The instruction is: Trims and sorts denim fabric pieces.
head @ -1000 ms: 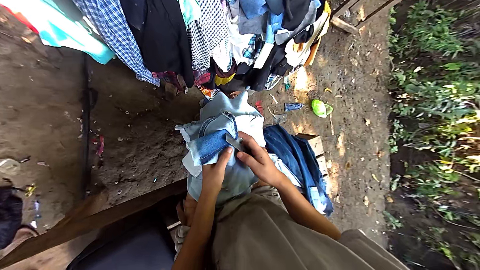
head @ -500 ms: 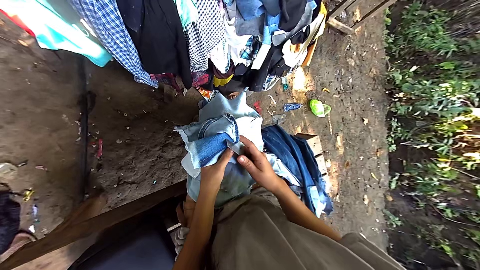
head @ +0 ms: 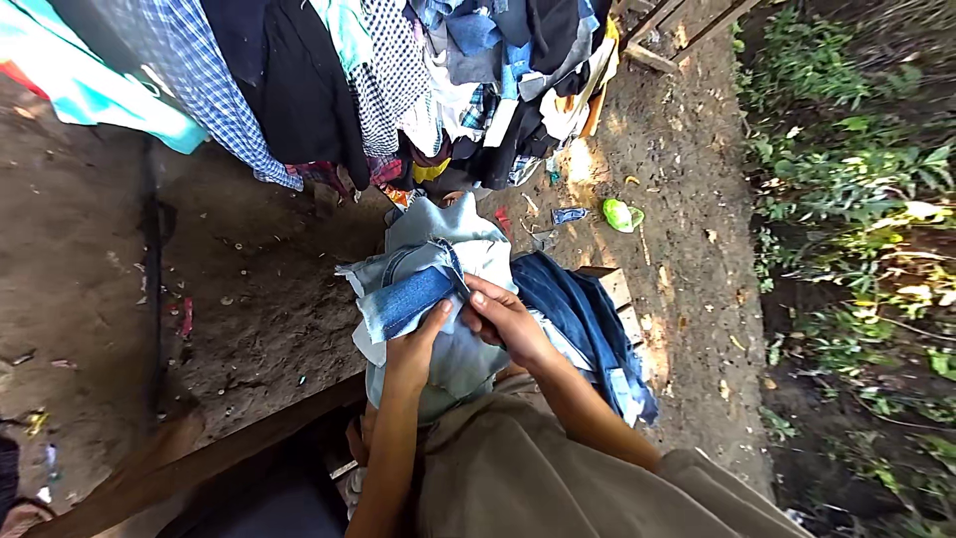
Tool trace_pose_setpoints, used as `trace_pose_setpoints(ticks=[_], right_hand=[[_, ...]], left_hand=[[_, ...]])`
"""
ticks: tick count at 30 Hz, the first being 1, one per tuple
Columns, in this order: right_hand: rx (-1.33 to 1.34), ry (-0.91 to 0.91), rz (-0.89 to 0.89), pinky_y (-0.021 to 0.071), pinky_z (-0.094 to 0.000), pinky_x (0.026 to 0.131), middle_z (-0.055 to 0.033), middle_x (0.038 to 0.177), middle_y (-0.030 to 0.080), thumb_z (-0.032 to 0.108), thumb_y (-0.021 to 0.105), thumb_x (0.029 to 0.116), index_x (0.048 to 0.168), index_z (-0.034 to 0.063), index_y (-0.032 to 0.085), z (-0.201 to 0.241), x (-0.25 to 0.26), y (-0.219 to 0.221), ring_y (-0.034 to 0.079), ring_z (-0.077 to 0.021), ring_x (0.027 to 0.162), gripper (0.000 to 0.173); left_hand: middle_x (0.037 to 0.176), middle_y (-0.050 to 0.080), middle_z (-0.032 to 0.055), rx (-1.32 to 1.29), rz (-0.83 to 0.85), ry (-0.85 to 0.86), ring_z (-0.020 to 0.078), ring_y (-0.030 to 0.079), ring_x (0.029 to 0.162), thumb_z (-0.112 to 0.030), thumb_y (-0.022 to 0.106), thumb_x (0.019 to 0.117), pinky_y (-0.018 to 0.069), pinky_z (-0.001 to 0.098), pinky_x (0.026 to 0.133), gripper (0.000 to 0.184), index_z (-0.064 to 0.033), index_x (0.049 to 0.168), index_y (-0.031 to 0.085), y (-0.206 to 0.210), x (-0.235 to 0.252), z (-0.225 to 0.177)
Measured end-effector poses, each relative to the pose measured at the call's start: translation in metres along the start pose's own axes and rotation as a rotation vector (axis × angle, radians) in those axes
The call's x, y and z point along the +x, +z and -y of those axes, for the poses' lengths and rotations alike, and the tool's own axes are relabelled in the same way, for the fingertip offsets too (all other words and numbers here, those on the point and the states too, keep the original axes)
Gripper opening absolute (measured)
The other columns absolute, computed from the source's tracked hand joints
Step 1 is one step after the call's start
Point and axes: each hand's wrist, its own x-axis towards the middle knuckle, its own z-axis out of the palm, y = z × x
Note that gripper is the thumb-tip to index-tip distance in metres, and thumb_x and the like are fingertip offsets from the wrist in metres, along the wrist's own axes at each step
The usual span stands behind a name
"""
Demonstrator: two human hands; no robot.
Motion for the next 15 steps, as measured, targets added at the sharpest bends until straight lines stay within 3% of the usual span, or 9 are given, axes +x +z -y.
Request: trace_pose_setpoints(ticks=[3, 5, 8, 10, 13, 15], right_hand=[[0.028, 0.126, 0.191, 0.0337, -0.013, 0.045, 0.0084, 0.08, 0.062, 0.036, 0.047, 0.1063, 0.15, 0.0173, 0.046, 0.011, 0.001, -0.015, 0.044, 0.0032, 0.053, 0.047], [-0.084, 0.027, 0.21, 0.0349, -0.0118, 0.048, 0.0095, 0.086, 0.063, 0.039, 0.045, 0.1075, 0.153, 0.0108, 0.039, 0.01, -0.002, -0.015, 0.044, 0.005, 0.056, 0.054], [-0.426, -0.231, 0.085, 0.0441, -0.0152, 0.065, 0.0044, 0.088, 0.062, 0.028, 0.043, 0.1079, 0.145, -0.0039, 0.049, -0.001, -0.008, -0.012, 0.051, 0.0036, 0.071, 0.049], [-0.593, -0.318, 0.029, 0.0519, -0.0218, 0.077, -0.0046, 0.095, 0.067, 0.03, 0.047, 0.107, 0.142, -0.0048, 0.053, -0.009, -0.01, -0.014, 0.06, -0.001, 0.08, 0.05], [-0.653, -0.327, 0.004, 0.0559, -0.027, 0.079, -0.0079, 0.097, 0.07, 0.032, 0.054, 0.1048, 0.144, -0.0033, 0.05, -0.016, -0.011, -0.015, 0.065, -0.0047, 0.083, 0.053], [-0.709, -0.3, -0.043, 0.0583, -0.0364, 0.078, -0.0096, 0.099, 0.073, 0.036, 0.057, 0.1032, 0.145, 0.0017, 0.052, -0.019, -0.012, -0.016, 0.069, -0.0113, 0.084, 0.055]], left_hand=[[0.101, 0.073, 0.0062, -0.064, -0.01, -0.036, 0.0143, 0.071, 0.096, 0.008, 0.066, 0.0869, 0.06, 0.0354, 0.091, 0.032, 0.0028, 0.117, 0.058, 0.0, -0.001, -0.003], [0.1, 0.073, 0.0058, -0.088, -0.024, -0.052, 0.0138, 0.071, 0.095, 0.008, 0.063, 0.0884, 0.0606, 0.0346, 0.089, 0.03, 0.0022, 0.117, 0.057, 0.003, -0.001, -0.004], [0.099, 0.073, 0.0045, -0.057, -0.06, -0.071, 0.0121, 0.071, 0.093, 0.009, 0.064, 0.0884, 0.061, 0.0322, 0.087, 0.029, 0.0014, 0.116, 0.058, 0.007, -0.003, -0.008], [0.1, 0.073, 0.0055, -0.022, -0.045, -0.074, 0.0125, 0.071, 0.095, 0.01, 0.068, 0.0849, 0.0601, 0.0323, 0.089, 0.033, 0.0032, 0.116, 0.059, 0.006, -0.004, -0.008], [0.1, 0.074, 0.004, 0.089, 0.003, -0.066, 0.0098, 0.071, 0.097, 0.011, 0.075, 0.0769, 0.0592, 0.0295, 0.092, 0.04, 0.0044, 0.114, 0.062, 0.003, -0.007, -0.008], [0.1, 0.075, 0.0047, 0.145, 0.015, -0.071, 0.01, 0.071, 0.097, 0.011, 0.077, 0.0758, 0.0591, 0.0292, 0.093, 0.041, 0.0046, 0.114, 0.064, 0.003, -0.007, -0.008]])
